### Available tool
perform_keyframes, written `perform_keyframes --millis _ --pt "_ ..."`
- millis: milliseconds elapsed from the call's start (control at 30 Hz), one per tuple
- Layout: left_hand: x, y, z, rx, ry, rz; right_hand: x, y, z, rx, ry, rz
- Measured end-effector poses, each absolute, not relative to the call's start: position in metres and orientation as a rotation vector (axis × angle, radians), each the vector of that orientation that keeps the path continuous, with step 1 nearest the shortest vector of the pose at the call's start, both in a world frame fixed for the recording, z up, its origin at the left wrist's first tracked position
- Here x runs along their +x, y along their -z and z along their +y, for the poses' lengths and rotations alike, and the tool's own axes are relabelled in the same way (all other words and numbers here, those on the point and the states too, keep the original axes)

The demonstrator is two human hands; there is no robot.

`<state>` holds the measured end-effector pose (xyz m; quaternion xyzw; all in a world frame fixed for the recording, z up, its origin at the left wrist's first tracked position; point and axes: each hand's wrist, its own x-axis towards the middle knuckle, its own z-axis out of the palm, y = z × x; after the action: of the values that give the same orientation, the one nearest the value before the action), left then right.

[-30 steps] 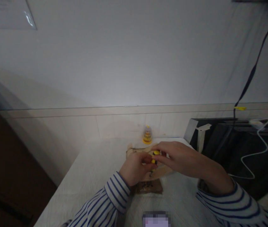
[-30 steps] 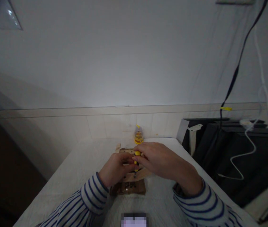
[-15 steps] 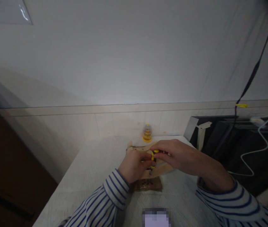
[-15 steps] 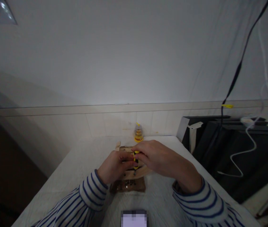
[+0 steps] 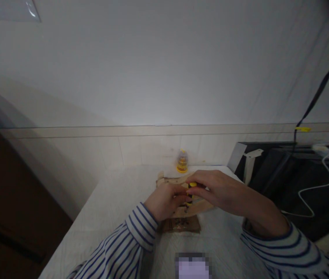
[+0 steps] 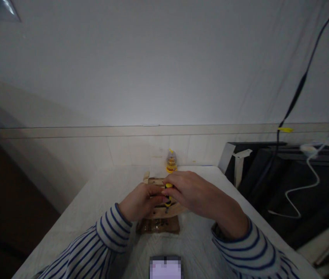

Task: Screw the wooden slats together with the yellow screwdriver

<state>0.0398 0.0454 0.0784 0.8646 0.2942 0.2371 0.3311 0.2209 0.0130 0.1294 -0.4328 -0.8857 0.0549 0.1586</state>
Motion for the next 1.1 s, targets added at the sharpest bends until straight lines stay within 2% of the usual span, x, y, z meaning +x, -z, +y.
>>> perform_keyframes --millis 567,1100 --pt "0.047 -0.071 0.046 2.044 -0.723 0.878 0.217 -0.131 0.008 -1.269 -0.157 -2.480" --pt "0.046 -0.074 0.045 2.172 -0.687 0.910 0.218 -0.138 0.002 -1.186 -0.189 -2.545"
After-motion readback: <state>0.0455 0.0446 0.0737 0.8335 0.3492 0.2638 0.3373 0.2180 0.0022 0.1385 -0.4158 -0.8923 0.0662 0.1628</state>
